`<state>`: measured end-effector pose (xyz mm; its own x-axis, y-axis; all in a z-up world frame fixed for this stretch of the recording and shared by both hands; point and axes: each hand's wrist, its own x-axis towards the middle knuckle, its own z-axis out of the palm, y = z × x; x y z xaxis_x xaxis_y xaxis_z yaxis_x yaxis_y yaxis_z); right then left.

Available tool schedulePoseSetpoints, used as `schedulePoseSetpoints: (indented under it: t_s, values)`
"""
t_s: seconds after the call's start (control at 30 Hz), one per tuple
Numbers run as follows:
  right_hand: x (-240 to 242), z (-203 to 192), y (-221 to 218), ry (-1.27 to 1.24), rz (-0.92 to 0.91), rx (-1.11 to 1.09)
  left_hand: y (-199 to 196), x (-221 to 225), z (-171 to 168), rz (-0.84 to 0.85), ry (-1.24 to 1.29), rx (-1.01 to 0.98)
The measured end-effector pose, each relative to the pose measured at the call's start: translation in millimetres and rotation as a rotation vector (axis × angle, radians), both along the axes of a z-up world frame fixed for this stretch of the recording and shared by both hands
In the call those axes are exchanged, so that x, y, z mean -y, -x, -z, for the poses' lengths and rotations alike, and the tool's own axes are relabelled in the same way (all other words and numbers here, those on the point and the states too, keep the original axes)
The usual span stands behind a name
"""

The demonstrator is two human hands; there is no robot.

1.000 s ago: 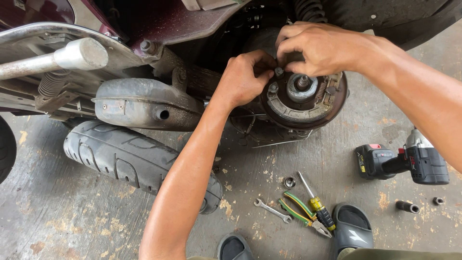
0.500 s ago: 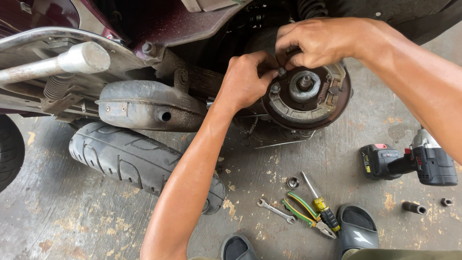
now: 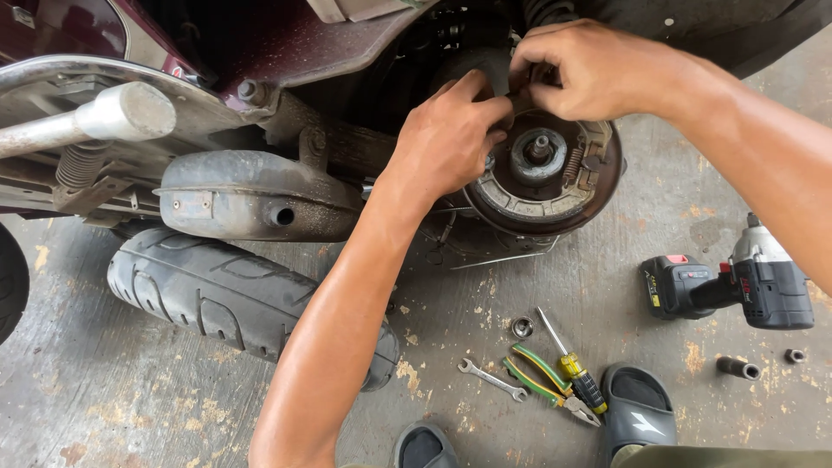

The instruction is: The person removes a wheel from a scooter parked on its stand, sets the wheel on the ground, and works on the exposed brake drum, manipulating the brake shoes and springs by hand. They use pliers and a screwdriver on the hub, then handle a round gasket and small hardware while continuing work at the drum.

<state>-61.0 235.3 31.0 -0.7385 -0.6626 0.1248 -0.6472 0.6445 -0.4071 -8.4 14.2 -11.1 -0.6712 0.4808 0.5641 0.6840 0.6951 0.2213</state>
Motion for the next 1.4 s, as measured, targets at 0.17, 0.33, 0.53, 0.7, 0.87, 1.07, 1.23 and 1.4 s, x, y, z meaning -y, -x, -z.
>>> schedulePoseSetpoints:
  t_s: [0.17, 0.33, 0.53, 0.7, 0.87, 1.07, 1.23, 1.4]
  values:
    - [3.8, 3.0, -4.5, 0.006, 0.001, -0.019, 17.5, -7.5, 2.4, 0.008, 0.062, 0.131]
    - [-0.1, 8.5, -6.2, 0.025, -0.041, -0.054, 25.0, -12.1, -3.2, 0.0, 0.128, 0.302]
    - [1.0, 5.6, -8.4, 0.03, -0.027, -0.045, 29.9, -12.3, -4.4, 0.041, 0.15, 0.348]
    - [1.7, 5.8, -6.1, 0.008, -0.039, -0.051, 34.3, -11.0, -2.0, 0.106, 0.159, 0.309]
    - [0.7, 5.6, -5.1, 0.029, -0.056, -0.048, 36.1, -7.3, -4.8, 0.155, 0.137, 0.318]
    - [1.0, -3.7, -10.4, 0.073, -0.078, -0.01, 19.1, 18.0, -22.1, 0.188, -0.107, 0.35]
    - [1.4, -0.8, -9.9, 0.011, -0.116, -0.05, 12.9, 30.2, -11.7, 0.021, -0.173, 0.481]
    - [4.7, -4.6, -8.6, -0.087, -0.071, -0.09, 15.0, 22.6, -9.7, 0.136, -0.294, 0.396]
